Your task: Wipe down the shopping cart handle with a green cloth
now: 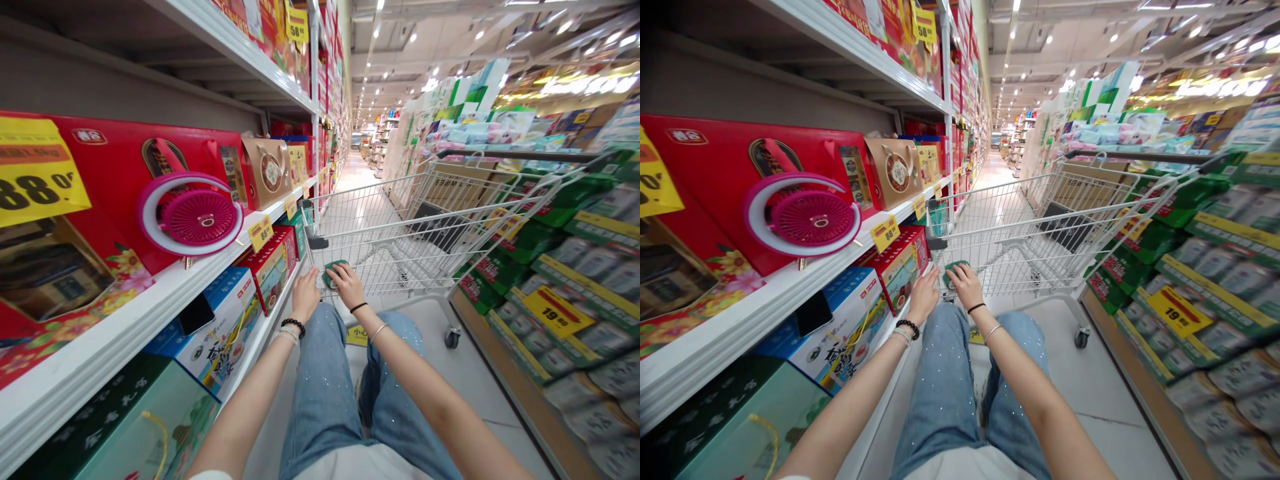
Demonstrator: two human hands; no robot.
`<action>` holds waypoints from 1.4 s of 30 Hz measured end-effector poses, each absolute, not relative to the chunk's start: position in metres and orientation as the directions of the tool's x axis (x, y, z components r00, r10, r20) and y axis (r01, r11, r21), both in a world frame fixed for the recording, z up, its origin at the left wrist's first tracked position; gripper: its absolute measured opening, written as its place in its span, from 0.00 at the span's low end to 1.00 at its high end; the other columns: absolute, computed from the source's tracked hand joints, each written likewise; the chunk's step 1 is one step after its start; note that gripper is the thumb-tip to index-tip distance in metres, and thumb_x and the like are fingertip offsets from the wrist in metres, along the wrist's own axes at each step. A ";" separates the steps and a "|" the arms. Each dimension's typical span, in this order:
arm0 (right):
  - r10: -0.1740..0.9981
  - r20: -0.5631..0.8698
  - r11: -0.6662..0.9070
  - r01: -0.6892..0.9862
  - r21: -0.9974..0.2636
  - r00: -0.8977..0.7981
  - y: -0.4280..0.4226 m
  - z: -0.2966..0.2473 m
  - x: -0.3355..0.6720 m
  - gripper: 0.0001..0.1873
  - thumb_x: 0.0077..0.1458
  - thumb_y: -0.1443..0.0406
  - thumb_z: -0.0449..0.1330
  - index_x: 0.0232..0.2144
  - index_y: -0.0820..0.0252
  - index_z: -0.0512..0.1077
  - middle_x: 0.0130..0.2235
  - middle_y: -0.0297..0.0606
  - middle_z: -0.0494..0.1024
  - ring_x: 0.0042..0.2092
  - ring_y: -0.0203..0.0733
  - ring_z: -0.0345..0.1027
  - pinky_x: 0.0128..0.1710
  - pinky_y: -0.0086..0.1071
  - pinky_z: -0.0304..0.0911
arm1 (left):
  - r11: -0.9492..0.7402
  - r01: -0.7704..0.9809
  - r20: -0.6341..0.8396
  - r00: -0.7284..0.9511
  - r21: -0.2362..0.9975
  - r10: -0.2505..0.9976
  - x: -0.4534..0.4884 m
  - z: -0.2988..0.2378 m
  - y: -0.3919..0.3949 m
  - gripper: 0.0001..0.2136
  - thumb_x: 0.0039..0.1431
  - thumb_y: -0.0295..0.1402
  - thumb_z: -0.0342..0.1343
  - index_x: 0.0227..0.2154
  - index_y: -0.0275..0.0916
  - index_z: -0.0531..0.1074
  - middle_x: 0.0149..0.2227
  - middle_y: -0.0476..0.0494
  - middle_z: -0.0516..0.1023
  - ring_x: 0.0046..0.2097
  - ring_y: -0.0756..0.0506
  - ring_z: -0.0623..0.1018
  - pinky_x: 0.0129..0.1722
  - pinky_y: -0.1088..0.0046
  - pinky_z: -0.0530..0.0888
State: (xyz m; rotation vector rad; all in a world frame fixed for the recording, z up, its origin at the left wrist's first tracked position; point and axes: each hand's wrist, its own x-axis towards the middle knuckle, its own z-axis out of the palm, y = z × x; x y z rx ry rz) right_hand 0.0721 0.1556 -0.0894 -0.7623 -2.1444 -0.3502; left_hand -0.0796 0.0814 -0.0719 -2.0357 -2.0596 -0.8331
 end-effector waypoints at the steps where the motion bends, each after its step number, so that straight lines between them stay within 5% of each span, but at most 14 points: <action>1: 0.403 0.776 0.781 0.625 -0.015 -0.486 0.155 -0.088 0.073 0.25 0.58 0.77 0.52 0.53 0.56 0.75 0.51 0.44 0.78 0.57 0.45 0.66 0.59 0.42 0.65 | -0.064 0.955 0.463 -0.081 0.289 0.882 -0.079 -0.072 0.082 0.31 0.52 0.18 0.46 0.61 0.35 0.64 0.65 0.39 0.65 0.65 0.44 0.67 0.67 0.60 0.60; 10: 0.409 0.774 0.777 0.630 -0.016 -0.484 0.157 -0.067 0.069 0.23 0.61 0.76 0.52 0.54 0.57 0.73 0.55 0.42 0.76 0.59 0.46 0.64 0.63 0.44 0.59 | -0.078 0.938 0.445 -0.086 0.337 0.892 -0.072 -0.069 0.080 0.31 0.51 0.19 0.47 0.61 0.36 0.64 0.63 0.39 0.68 0.63 0.42 0.69 0.66 0.60 0.61; 20: 0.388 0.825 0.791 0.608 -0.070 -0.410 0.148 -0.078 0.093 0.31 0.53 0.80 0.50 0.56 0.55 0.72 0.55 0.41 0.76 0.58 0.45 0.64 0.61 0.43 0.63 | -0.131 0.920 0.408 -0.034 0.369 0.912 -0.058 -0.068 0.074 0.32 0.52 0.18 0.44 0.63 0.33 0.61 0.66 0.37 0.63 0.66 0.44 0.64 0.68 0.59 0.57; 31: 0.350 0.828 0.816 0.577 -0.041 -0.437 0.150 -0.072 0.147 0.29 0.55 0.79 0.49 0.53 0.55 0.74 0.53 0.41 0.76 0.58 0.45 0.64 0.59 0.43 0.66 | -0.212 0.909 0.443 0.033 0.359 0.896 -0.034 -0.071 0.069 0.30 0.52 0.19 0.45 0.60 0.34 0.64 0.64 0.37 0.67 0.64 0.42 0.67 0.67 0.54 0.58; 38: 0.304 0.891 0.804 0.592 -0.049 -0.339 0.170 -0.025 0.160 0.29 0.57 0.77 0.49 0.55 0.52 0.73 0.56 0.40 0.74 0.61 0.45 0.62 0.63 0.45 0.62 | -0.279 0.900 0.701 -0.040 0.336 0.712 -0.029 -0.009 0.084 0.32 0.53 0.21 0.47 0.64 0.37 0.59 0.67 0.39 0.63 0.66 0.41 0.63 0.68 0.55 0.57; 42: 0.324 0.886 0.801 0.595 -0.070 -0.332 0.176 -0.034 0.154 0.28 0.57 0.77 0.48 0.54 0.55 0.74 0.54 0.42 0.76 0.60 0.46 0.63 0.62 0.45 0.64 | -0.306 0.910 0.640 0.061 0.281 0.766 -0.018 0.026 0.096 0.32 0.52 0.20 0.45 0.63 0.36 0.61 0.66 0.40 0.65 0.69 0.41 0.59 0.69 0.52 0.51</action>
